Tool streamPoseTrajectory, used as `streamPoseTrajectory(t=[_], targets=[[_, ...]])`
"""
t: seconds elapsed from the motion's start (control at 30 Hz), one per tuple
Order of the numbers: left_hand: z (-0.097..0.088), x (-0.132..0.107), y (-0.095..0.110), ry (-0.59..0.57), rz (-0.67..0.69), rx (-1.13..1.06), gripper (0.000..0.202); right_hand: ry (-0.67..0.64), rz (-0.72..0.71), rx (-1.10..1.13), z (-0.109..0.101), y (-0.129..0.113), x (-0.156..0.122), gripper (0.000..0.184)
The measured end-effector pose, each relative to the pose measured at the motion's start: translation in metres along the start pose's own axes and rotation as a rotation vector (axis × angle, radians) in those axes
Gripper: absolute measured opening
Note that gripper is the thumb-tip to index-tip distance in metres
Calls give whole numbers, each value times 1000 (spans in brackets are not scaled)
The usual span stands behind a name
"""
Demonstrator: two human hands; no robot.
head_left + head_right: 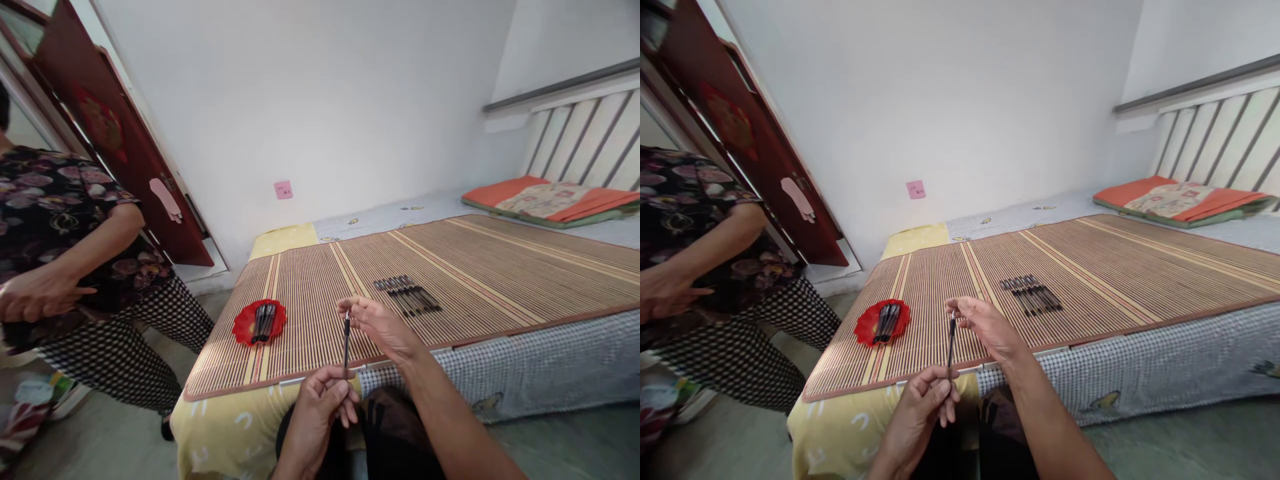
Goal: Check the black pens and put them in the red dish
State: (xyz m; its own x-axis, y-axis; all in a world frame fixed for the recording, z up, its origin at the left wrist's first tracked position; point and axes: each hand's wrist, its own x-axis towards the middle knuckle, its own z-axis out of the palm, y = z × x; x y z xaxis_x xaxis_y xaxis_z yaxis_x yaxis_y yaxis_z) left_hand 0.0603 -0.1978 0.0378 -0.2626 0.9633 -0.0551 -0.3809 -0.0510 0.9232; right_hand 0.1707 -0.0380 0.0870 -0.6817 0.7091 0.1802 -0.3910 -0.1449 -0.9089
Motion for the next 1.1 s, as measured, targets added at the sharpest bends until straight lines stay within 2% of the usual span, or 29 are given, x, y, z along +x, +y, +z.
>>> streamPoseTrajectory(t=[0.07, 0.13, 0.23, 0.37, 0.57, 0.67, 0.8, 1.0, 1.1], targets=[[-1, 0, -1, 1, -2, -1, 36, -40, 17, -7, -2, 0, -1, 44], [-1, 0, -3, -2, -1, 2, 35, -62, -6, -40, -2, 1, -1, 40], [-2, 2, -7, 8, 12, 20, 38, -27, -49, -41, -3, 6, 2, 33], [-4, 4, -10, 69, 45, 81, 41, 46, -33, -29, -1, 12, 5, 35], [-3, 3, -5, 91, 43, 99, 42, -46, 15, -58, -3, 13, 2, 42], [-5, 5, -6, 103, 41, 127, 47, -32, -9, -86, -3, 16, 2, 36], [-14, 8, -18, 188, 73, 196, 54, 18, -72, -114, 3, 25, 6, 30], [-25, 17, -38, 363, 168, 246, 45, 61, -127, -252, 10, 46, 13, 30], [-38, 26, -41, 372, 149, 262, 47, 54, -129, -611, -2, 59, 21, 39]])
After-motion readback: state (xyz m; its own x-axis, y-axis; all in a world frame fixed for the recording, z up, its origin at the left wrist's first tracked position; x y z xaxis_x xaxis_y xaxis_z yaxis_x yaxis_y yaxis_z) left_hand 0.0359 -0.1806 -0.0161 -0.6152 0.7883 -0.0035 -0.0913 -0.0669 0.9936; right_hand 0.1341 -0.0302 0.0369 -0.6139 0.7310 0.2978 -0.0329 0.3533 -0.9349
